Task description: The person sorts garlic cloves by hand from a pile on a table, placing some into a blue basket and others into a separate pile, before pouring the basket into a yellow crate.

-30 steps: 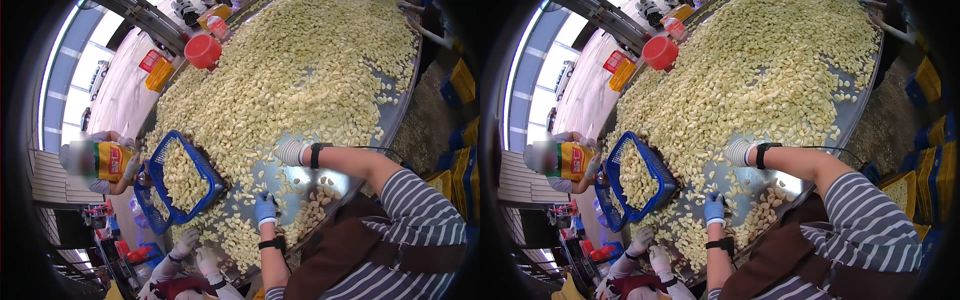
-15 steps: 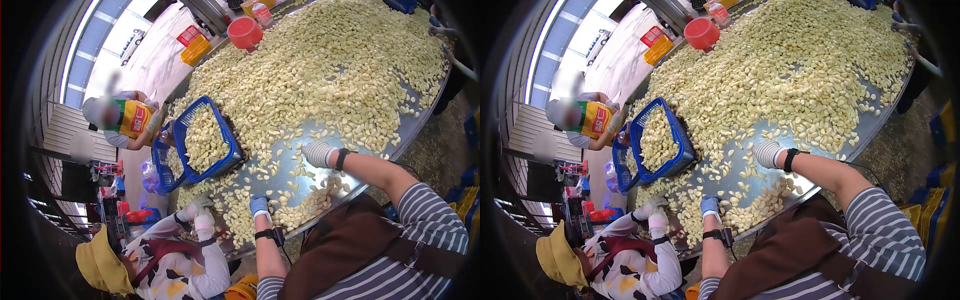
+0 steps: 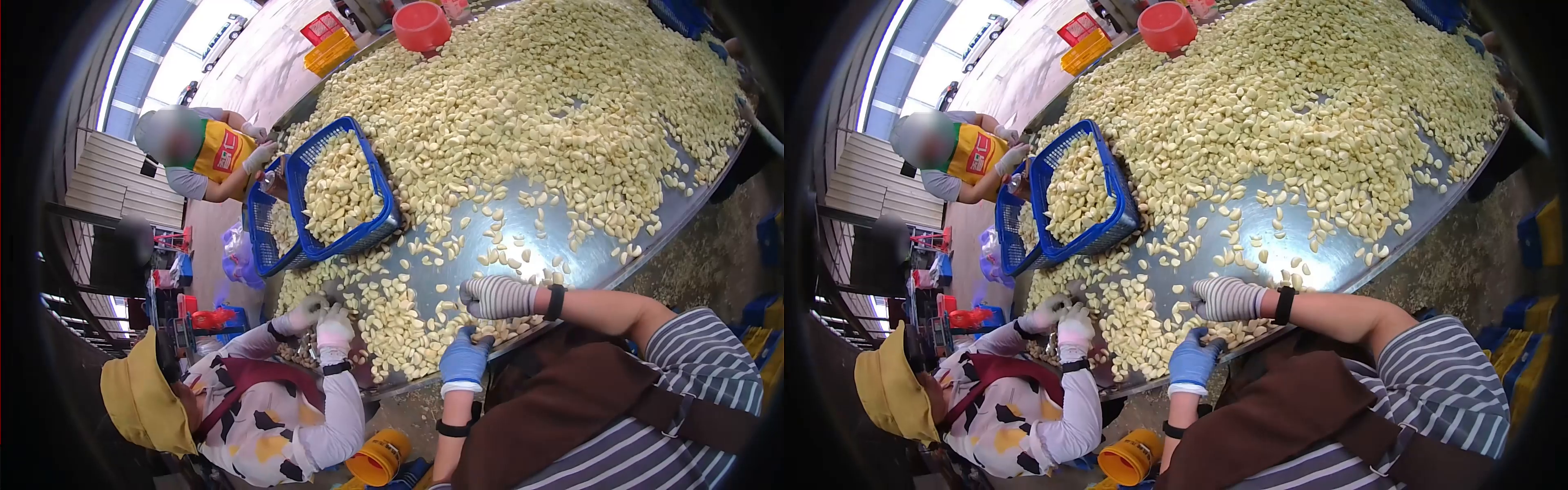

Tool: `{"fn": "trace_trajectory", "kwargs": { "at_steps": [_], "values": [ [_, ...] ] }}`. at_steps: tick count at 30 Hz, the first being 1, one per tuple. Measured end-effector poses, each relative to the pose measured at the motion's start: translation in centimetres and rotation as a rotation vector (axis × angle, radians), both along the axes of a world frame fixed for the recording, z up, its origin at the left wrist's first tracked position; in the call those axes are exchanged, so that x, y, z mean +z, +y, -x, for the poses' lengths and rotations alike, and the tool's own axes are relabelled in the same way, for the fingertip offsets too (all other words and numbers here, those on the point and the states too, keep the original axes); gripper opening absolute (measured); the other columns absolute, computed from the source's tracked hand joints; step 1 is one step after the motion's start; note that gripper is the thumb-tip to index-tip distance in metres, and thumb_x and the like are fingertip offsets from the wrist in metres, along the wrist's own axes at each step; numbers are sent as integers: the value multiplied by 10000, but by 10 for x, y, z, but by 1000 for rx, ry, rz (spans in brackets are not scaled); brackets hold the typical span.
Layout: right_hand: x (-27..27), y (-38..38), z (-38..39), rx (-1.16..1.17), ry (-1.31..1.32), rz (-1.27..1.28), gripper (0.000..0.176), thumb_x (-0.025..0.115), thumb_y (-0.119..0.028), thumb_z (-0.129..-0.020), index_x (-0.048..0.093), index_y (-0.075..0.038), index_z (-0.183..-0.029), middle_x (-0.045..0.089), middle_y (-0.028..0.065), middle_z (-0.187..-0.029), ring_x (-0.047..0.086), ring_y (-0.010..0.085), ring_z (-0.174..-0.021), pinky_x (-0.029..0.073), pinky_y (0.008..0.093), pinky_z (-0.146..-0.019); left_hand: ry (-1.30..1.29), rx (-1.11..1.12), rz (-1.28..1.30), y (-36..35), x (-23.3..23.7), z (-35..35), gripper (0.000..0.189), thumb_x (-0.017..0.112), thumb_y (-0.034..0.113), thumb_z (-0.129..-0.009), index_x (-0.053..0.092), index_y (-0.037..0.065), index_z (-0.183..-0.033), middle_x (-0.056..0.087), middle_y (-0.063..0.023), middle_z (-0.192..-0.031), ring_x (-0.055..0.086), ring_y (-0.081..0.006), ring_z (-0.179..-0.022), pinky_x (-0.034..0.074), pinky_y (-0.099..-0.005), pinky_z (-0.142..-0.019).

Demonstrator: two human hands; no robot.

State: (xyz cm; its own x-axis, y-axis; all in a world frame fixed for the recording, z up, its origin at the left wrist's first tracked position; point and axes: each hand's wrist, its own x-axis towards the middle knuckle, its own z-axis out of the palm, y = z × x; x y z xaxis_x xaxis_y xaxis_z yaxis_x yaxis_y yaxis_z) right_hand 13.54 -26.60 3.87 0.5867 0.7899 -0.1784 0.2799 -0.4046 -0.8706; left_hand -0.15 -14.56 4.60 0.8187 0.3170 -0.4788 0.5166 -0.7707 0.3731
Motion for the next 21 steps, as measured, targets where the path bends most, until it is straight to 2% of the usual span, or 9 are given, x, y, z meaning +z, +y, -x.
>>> {"fn": "trace_trajectory", "kwargs": {
  "at_steps": [2,5,7,10,15,18,19,20,21],
  "values": [
    [-8,8,14,65,1,36,172,591,-164,-761,594,-48,-888,632,153,-744,633,346,-728,503,407,-679,-144,85,-13,-5,7,-1,470,635,397,-846,586,32,-1138,683,-200,-882,654,-379,-799,502,-458,-714],
    [-3,10,25,78,75,17,158,591,-129,-748,589,-49,-884,617,147,-758,629,324,-743,503,392,-692,-88,18,-132,-9,4,-1,273,523,318,-913,544,54,-980,648,-203,-759,629,-409,-750,469,-516,-658],
    [-11,10,29,13,190,-38,159,587,-83,-738,584,-36,-889,621,132,-812,627,273,-802,496,362,-715,-96,-30,-182,-7,3,0,238,542,296,-895,543,66,-959,655,-192,-760,644,-389,-737,484,-506,-645],
    [-22,12,33,-40,301,-120,226,598,-137,-733,579,-19,-924,636,145,-787,639,277,-735,513,357,-694,-135,-113,-227,-1,-3,5,193,562,265,-877,541,81,-931,656,-172,-750,656,-364,-710,501,-487,-623],
    [-22,33,33,-101,576,-196,204,586,-117,-764,586,-13,-940,609,77,-775,610,171,-744,507,313,-673,-252,-161,-240,15,5,5,182,543,258,-907,572,80,-932,640,-179,-726,632,-370,-678,476,-483,-603],
    [4,52,36,-295,799,-175,172,600,-125,-769,595,-5,-893,584,33,-713,572,145,-638,477,286,-561,-403,-169,-246,39,8,9,213,549,282,-914,591,79,-961,641,-174,-732,629,-365,-685,477,-472,-605],
    [3,57,37,-263,910,-193,168,603,-122,-758,624,-9,-881,589,28,-679,551,141,-586,459,274,-533,-416,-90,-280,54,9,13,243,580,302,-894,617,86,-999,643,-172,-747,628,-369,-691,486,-462,-623],
    [4,61,42,-215,763,-163,211,602,-140,-751,651,0,-901,616,34,-679,536,130,-560,451,260,-517,-370,15,-295,76,12,18,257,600,305,-870,640,95,-1012,650,-171,-775,638,-358,-736,497,-452,-676],
    [-8,68,52,-45,723,-176,283,583,-156,-753,656,20,-963,643,61,-721,564,144,-603,473,283,-571,-238,53,-265,106,13,25,267,604,275,-839,652,127,-1057,662,-152,-924,639,-327,-872,500,-431,-769]
  ]
}}
